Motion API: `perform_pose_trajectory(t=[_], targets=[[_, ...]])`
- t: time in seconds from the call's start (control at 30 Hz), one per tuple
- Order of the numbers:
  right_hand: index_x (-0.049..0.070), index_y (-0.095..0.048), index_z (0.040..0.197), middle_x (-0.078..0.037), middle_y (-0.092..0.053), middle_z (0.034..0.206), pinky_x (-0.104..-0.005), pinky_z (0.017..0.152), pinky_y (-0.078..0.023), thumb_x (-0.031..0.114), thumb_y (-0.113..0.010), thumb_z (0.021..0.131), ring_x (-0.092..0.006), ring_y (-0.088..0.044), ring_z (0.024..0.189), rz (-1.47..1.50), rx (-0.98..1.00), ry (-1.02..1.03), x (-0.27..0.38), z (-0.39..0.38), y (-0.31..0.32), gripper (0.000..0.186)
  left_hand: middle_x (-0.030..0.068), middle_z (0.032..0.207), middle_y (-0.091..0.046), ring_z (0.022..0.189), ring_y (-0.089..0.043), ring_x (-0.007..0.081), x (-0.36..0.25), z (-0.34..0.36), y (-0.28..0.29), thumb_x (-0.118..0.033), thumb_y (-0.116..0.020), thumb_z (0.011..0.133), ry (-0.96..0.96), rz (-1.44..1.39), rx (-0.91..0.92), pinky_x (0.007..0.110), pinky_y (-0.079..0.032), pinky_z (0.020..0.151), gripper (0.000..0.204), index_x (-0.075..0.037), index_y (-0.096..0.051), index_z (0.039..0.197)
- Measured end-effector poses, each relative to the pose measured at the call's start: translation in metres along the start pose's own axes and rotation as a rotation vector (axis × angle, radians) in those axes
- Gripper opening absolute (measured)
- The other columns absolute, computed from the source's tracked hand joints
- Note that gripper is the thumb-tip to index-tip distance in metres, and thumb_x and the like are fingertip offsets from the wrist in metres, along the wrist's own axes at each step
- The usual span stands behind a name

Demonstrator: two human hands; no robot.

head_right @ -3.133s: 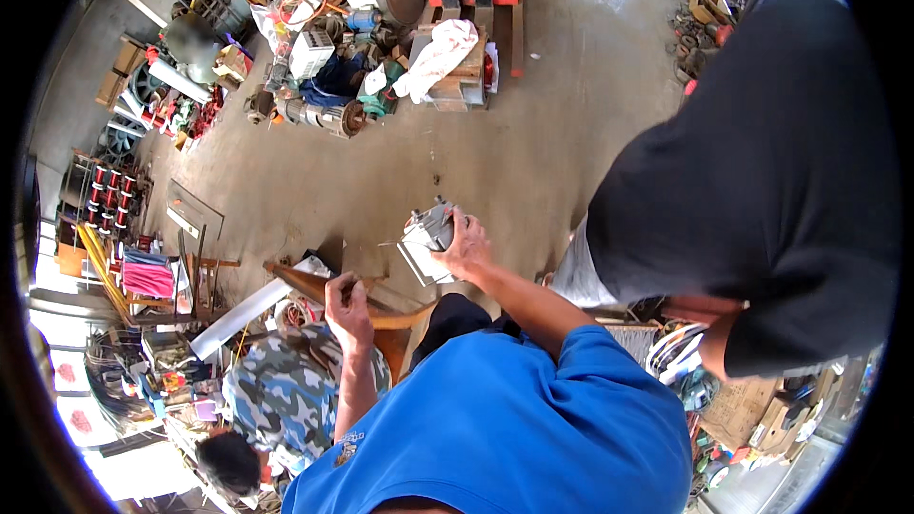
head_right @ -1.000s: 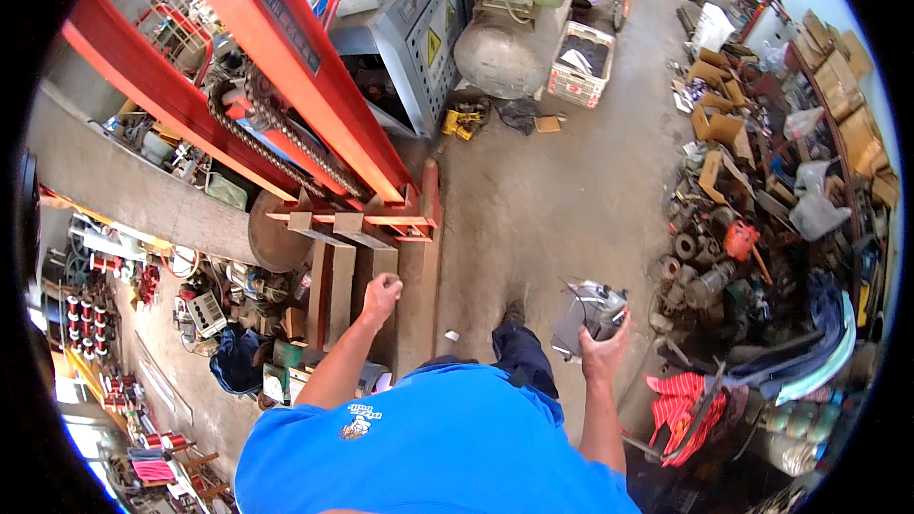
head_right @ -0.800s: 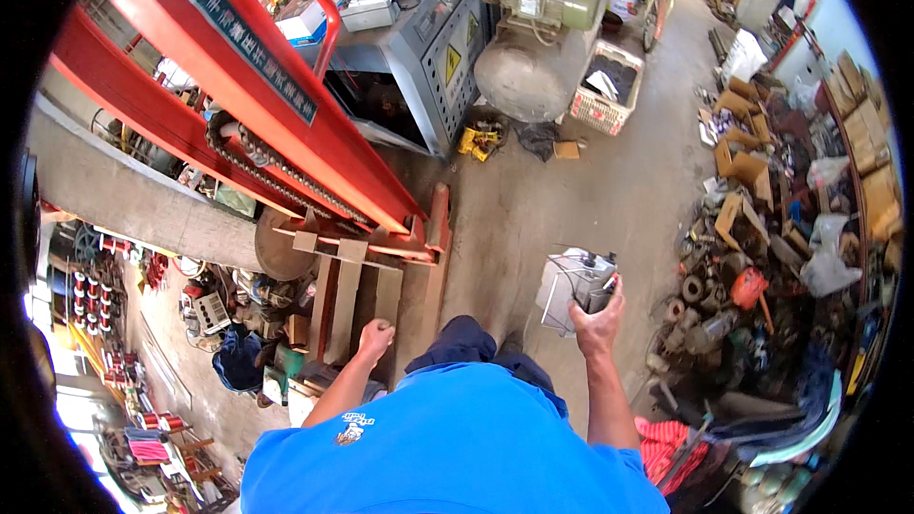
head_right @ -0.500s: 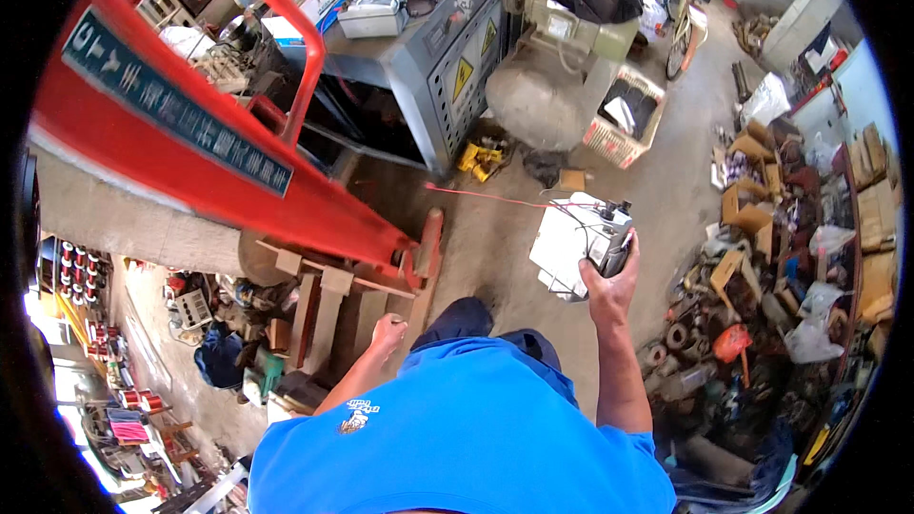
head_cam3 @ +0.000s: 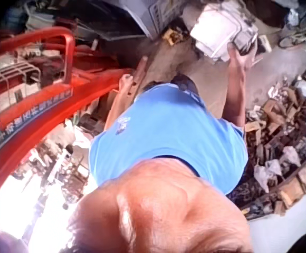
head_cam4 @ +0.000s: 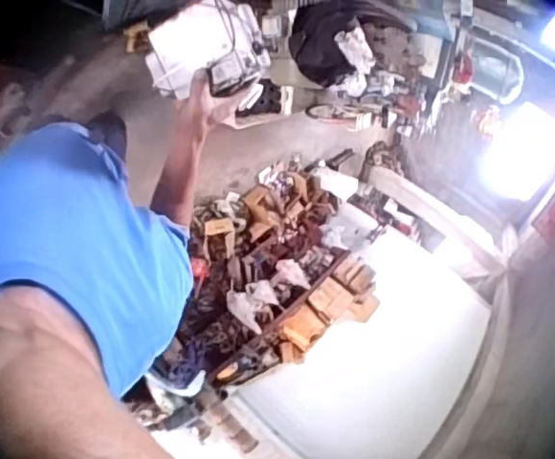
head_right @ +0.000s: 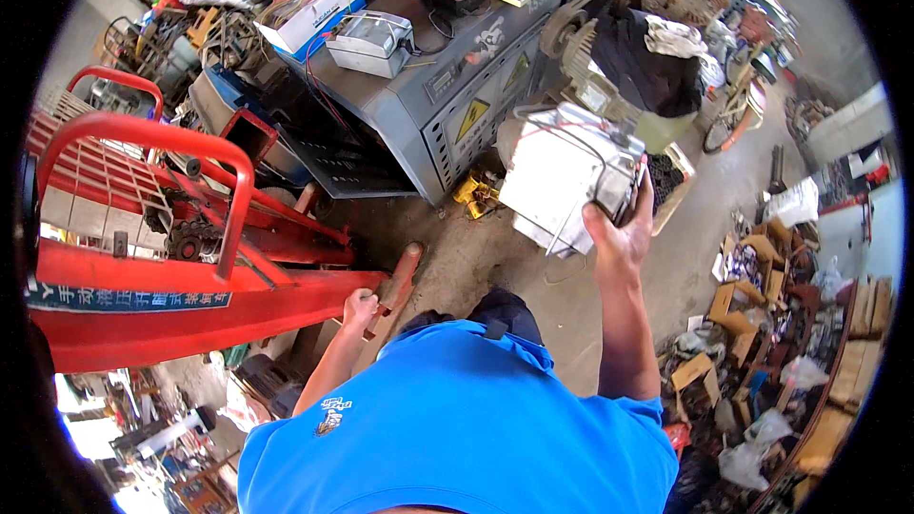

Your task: The person picks up a small white cylindrical object and a metal electrical component, then squats to connect wires to the component. After testing, the person stands, walks to a red cart, places the component on a table, and uses pliers to strip wire ends.

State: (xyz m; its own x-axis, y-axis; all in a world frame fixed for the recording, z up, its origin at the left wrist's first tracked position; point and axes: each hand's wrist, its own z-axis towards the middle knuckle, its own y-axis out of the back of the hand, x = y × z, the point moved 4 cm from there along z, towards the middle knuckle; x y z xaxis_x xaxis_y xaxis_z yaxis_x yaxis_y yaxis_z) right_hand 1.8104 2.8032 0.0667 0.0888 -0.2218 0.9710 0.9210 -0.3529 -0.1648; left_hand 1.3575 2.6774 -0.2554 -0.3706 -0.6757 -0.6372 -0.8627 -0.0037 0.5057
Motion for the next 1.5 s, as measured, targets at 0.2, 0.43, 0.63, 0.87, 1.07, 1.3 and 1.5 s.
perform_pose_trajectory(t=[0.2,0.43,0.63,0.87,1.07,1.3,1.5], targets=[[-0.001,-0.025,0.139,-0.01,-0.048,0.124,-0.0322,0.097,-0.036,0.032,-0.078,0.064,-0.0195,-0.047,0.113,0.052,0.23,0.104,0.027,0.107,-0.062,0.097,0.0099,0.073,-0.064,0.059,-0.061,0.0172,0.008,-0.04,-0.015,-0.021,-0.061,0.077,0.259,-0.043,-0.094,0.032,-0.049,0.054,0.023,-0.001,-0.065,0.088],[-0.003,-0.03,0.136,-0.016,-0.05,0.123,-0.0352,0.095,-0.04,0.032,-0.075,0.063,-0.0232,-0.049,0.113,-0.19,0.27,0.372,0.054,0.207,-0.143,0.092,0.0078,0.067,-0.06,0.054,-0.06,0.0189,0.012,-0.068,-0.027,-0.016,-0.06,0.076,0.372,-0.2,-0.084,0.03,-0.045,0.045,0.017,-0.001,-0.063,0.083],[-0.002,-0.031,0.136,-0.022,-0.053,0.119,-0.0333,0.093,-0.041,0.036,-0.078,0.062,-0.0254,-0.053,0.108,-0.315,0.345,0.427,0.035,0.284,-0.231,0.096,0.0071,0.068,-0.058,0.055,-0.061,0.0188,0.049,-0.056,-0.036,-0.015,-0.057,0.079,0.393,-0.436,-0.191,0.029,-0.045,0.044,0.014,-0.001,-0.061,0.079],[-0.002,-0.031,0.135,-0.024,-0.054,0.118,-0.0351,0.095,-0.04,0.036,-0.079,0.06,-0.0299,-0.053,0.109,-0.544,0.375,0.618,-0.012,0.366,-0.329,0.097,0.0093,0.076,-0.059,0.057,-0.06,0.0196,0.012,-0.078,-0.025,-0.014,-0.058,0.078,0.522,-0.705,-0.436,0.029,-0.046,0.046,0.021,0.001,-0.059,0.093],[-0.005,-0.028,0.136,-0.024,-0.046,0.128,-0.034,0.102,-0.034,0.026,-0.08,0.061,-0.0303,-0.045,0.12,-0.617,0.608,0.478,-0.096,0.397,-0.402,0.097,0.0107,0.071,-0.059,0.059,-0.06,0.0214,-0.004,-0.123,-0.067,-0.017,-0.057,0.076,0.613,-0.772,-0.516,0.034,-0.045,0.048,0.017,0.0,-0.06,0.081],[0.013,-0.033,0.137,-0.021,-0.045,0.13,-0.0439,0.095,-0.04,0.043,-0.073,0.059,-0.0346,-0.047,0.117,-1.215,0.783,0.358,-0.123,0.376,-0.438,0.093,0.0113,0.063,-0.055,0.056,-0.055,0.0166,0.052,-0.126,-0.141,-0.018,-0.057,0.071,0.487,-0.568,-0.454,0.037,-0.041,0.05,0.015,-0.003,-0.06,0.07],[0.018,-0.038,0.134,-0.019,-0.041,0.133,-0.0508,0.095,-0.038,0.043,-0.072,0.061,-0.0376,-0.043,0.12,-1.304,0.878,0.298,-0.158,0.383,-0.45,0.084,0.0118,0.083,-0.061,0.068,-0.061,0.0246,-0.017,-0.114,-0.137,-0.016,-0.057,0.077,0.263,-0.632,-0.454,0.035,-0.049,0.057,0.03,0.004,-0.057,0.1]])
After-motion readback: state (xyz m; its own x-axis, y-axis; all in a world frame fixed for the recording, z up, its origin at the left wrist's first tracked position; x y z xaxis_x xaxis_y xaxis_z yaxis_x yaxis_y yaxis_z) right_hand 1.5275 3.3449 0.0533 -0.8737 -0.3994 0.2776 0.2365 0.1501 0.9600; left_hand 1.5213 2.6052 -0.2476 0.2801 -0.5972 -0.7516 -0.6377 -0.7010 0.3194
